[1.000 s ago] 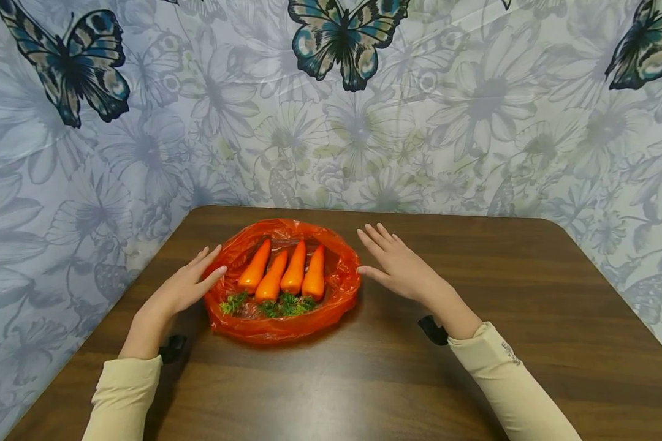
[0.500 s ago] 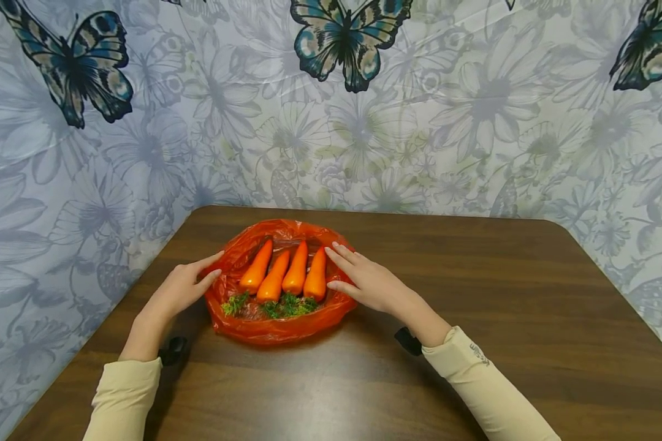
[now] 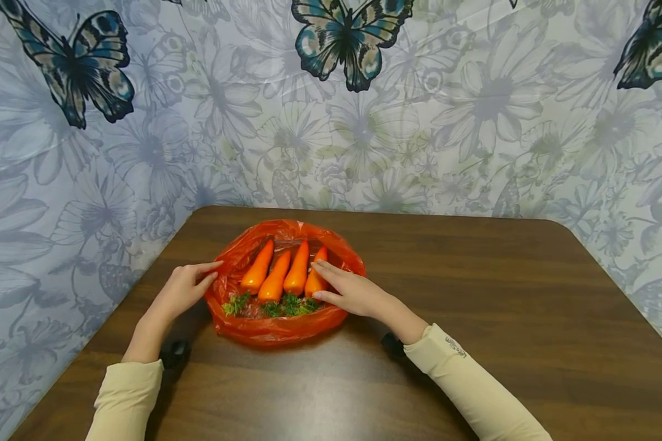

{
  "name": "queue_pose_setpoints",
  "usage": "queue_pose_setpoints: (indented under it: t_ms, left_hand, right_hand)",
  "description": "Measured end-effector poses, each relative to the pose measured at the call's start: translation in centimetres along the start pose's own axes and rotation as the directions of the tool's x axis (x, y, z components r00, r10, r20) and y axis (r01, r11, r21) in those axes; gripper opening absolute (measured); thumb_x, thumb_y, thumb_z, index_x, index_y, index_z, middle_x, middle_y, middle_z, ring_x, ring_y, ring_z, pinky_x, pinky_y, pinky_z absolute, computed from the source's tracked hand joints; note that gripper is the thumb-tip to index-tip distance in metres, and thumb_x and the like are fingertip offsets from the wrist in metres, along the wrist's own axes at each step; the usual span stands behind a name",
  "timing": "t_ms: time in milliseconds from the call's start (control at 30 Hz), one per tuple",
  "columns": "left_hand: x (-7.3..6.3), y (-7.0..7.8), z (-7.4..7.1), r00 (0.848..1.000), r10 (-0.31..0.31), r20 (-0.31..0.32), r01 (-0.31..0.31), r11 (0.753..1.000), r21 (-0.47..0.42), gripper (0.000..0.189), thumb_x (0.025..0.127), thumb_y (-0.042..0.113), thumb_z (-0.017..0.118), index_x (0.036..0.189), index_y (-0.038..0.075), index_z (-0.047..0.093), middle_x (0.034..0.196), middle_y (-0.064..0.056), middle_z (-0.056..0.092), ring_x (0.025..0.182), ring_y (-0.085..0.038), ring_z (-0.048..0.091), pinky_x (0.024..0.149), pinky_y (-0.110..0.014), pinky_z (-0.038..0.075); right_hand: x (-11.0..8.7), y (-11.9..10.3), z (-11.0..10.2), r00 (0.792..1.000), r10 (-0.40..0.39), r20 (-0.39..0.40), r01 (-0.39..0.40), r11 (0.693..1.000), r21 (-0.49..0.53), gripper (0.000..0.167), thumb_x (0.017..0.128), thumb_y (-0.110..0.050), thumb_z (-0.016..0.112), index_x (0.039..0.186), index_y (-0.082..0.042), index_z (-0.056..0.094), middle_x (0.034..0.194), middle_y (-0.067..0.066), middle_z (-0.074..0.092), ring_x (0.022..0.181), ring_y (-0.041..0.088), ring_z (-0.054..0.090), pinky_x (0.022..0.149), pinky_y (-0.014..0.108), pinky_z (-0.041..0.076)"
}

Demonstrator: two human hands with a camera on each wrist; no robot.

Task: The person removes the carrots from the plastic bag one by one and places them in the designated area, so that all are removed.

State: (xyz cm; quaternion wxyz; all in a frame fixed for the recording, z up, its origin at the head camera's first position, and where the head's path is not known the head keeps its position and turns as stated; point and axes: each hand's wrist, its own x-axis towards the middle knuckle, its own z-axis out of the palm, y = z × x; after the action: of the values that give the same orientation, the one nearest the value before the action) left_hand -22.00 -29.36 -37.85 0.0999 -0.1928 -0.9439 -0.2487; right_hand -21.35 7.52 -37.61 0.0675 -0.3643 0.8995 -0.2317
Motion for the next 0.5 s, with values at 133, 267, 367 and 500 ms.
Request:
queue_pose_setpoints:
  t_ms: [133, 267, 367, 500]
  left_hand:
    - [-0.1, -0.3, 0.2, 1.000, -0.005, -0.018, 0.005, 1.000, -0.011, 0.032, 0.090, 0.004, 0.061, 0.121, -0.006, 0.060, 0.107, -0.028, 0.062, 0.069, -0.022, 0.058, 0.059, -0.035, 0.049]
    - [-0.2, -0.4, 0.3, 1.000, -0.008, -0.020, 0.007, 1.000, -0.024, 0.033, 0.090, 0.004, 0.061, 0.121, -0.006, 0.060, 0.109, -0.028, 0.061, 0.075, -0.023, 0.061, 0.061, -0.035, 0.051]
    - [-0.2, -0.4, 0.2, 1.000, -0.013, -0.009, 0.013, 0.999, -0.037, 0.033, 0.091, 0.004, 0.060, 0.122, -0.006, 0.059, 0.109, -0.028, 0.061, 0.066, -0.020, 0.056, 0.055, -0.030, 0.046]
    - [-0.2, -0.5, 0.2, 1.000, -0.018, -0.002, 0.018, 0.999, -0.038, 0.033, 0.090, 0.003, 0.060, 0.122, -0.005, 0.060, 0.109, -0.028, 0.061, 0.061, -0.017, 0.051, 0.053, -0.028, 0.042]
  right_hand:
    - [0.5, -0.1, 0.5, 1.000, 0.004, 0.006, -0.004, 1.000, -0.019, 0.070, 0.094, -0.050, 0.046, 0.149, -0.011, 0.025, 0.153, 0.010, 0.017, 0.134, 0.024, 0.027, 0.108, 0.043, 0.024]
    - [0.9, -0.1, 0.7, 1.000, 0.003, 0.020, -0.003, 1.000, -0.014, 0.069, 0.095, -0.049, 0.045, 0.150, -0.013, 0.024, 0.154, 0.010, 0.016, 0.133, 0.028, 0.029, 0.106, 0.043, 0.028]
    - [1.1, -0.1, 0.8, 0.999, 0.006, 0.044, -0.006, 1.000, -0.006, 0.066, 0.096, -0.047, 0.043, 0.150, -0.015, 0.023, 0.154, 0.010, 0.015, 0.134, 0.027, 0.026, 0.107, 0.043, 0.026]
    - [1.2, 0.0, 0.9, 0.997, 0.002, 0.076, -0.001, 1.000, -0.017, 0.059, 0.099, -0.039, 0.042, 0.150, -0.015, 0.023, 0.154, 0.009, 0.013, 0.137, 0.025, 0.020, 0.108, 0.041, 0.023]
